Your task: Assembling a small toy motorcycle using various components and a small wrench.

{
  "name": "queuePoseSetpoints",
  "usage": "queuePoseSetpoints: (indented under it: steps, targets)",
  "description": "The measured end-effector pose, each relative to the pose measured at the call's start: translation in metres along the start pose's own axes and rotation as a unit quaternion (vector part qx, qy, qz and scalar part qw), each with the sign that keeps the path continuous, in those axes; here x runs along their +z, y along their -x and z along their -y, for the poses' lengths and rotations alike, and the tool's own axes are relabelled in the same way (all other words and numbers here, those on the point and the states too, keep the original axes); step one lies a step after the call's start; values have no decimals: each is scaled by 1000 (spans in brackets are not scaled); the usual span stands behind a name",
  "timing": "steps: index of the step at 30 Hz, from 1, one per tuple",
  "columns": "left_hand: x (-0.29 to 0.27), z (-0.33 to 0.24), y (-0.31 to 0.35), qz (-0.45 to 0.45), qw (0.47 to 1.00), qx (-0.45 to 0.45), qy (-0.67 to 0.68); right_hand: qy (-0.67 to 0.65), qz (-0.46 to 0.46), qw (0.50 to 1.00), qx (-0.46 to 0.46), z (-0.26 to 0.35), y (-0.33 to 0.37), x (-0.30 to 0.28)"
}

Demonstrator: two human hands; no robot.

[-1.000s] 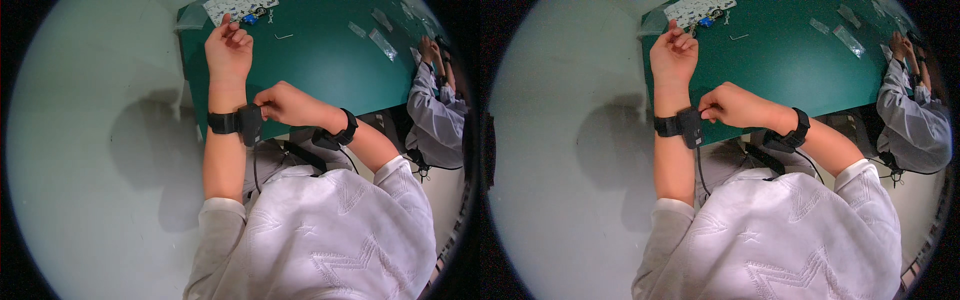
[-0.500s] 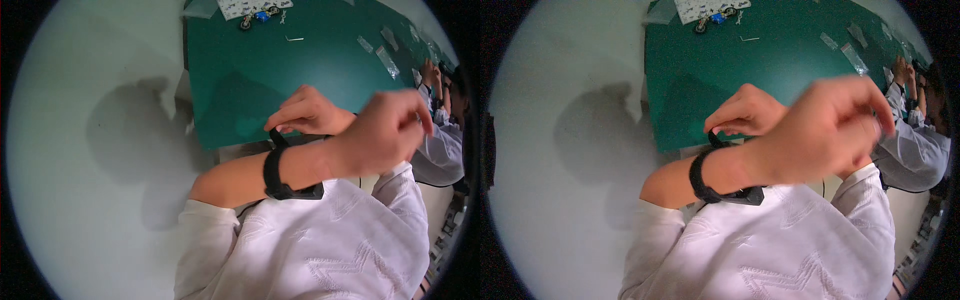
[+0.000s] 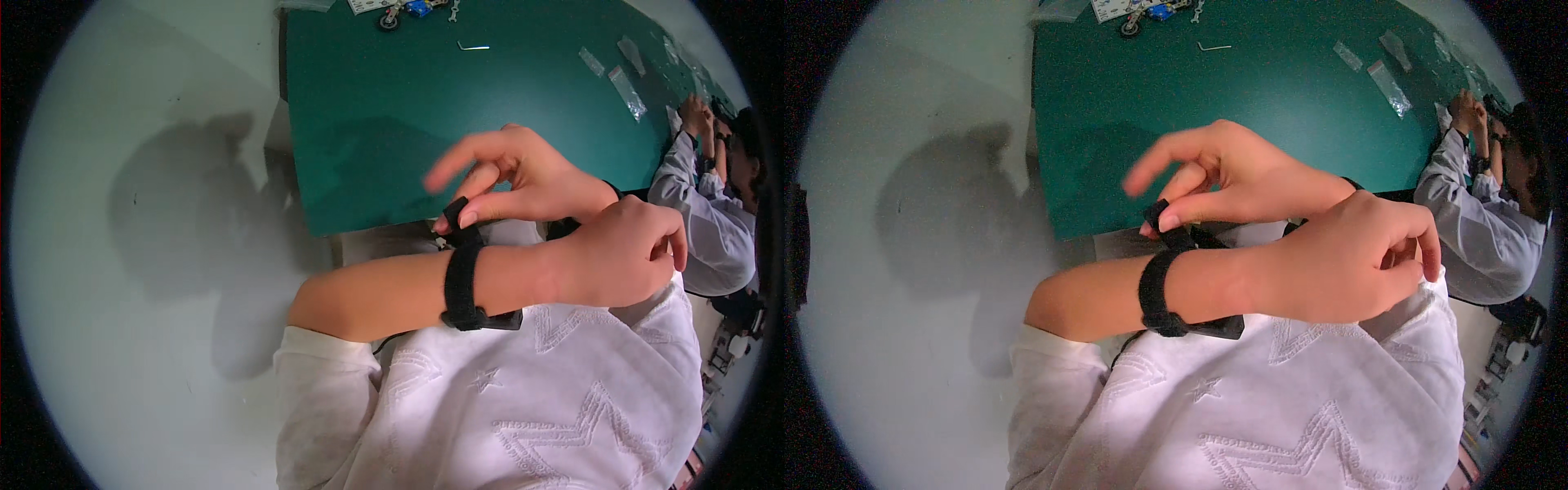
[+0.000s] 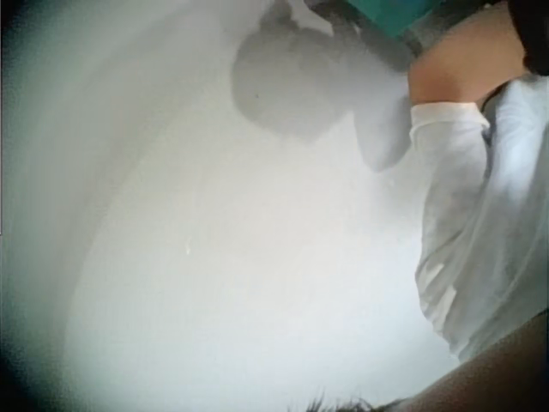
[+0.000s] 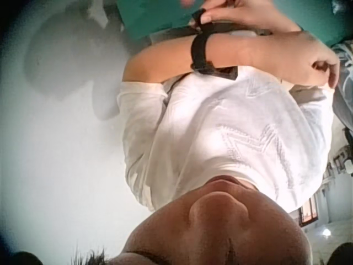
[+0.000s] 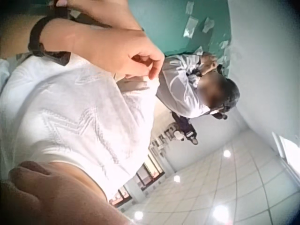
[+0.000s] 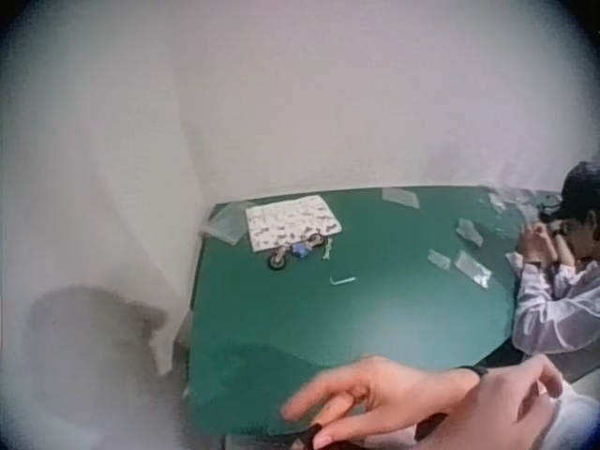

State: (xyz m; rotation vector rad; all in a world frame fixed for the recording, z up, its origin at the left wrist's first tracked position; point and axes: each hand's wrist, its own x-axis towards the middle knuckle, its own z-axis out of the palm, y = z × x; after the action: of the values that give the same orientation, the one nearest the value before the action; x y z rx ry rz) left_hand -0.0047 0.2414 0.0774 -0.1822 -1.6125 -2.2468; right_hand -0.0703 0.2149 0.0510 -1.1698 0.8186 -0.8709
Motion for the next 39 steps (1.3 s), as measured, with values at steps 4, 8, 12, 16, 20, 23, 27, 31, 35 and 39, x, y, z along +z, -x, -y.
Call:
queuePoseSetpoints:
  steps: [4,8,12,16,20,23,27,31,35,39]
  targets:
    - [-6,8,-1,54,991,-78,91,79,5,995,57,3,0,-2]
    - [-13,11,0,153,962,-103,200,122,-2,988,90,18,-4,1]
    - [-24,5,-1,305,905,-176,238,212,8,975,71,26,-14,4]
    - [-25,13,-4,370,892,-173,193,259,87,961,-27,24,-18,-3]
    - [-33,11,-3,378,885,-183,203,288,128,949,7,44,-6,-5]
    - [-31,7,-4,398,882,-189,164,291,116,946,-85,43,-3,-5]
    - [-27,9,-8,439,864,-233,77,245,93,965,-3,38,-8,-9]
    - [-18,12,-3,464,852,-241,35,180,120,975,44,24,-17,-9]
    - [-18,18,-4,474,847,-241,-7,269,118,953,73,40,-16,-9]
    - [-10,26,2,450,869,-144,-149,385,93,915,78,43,-21,-9]
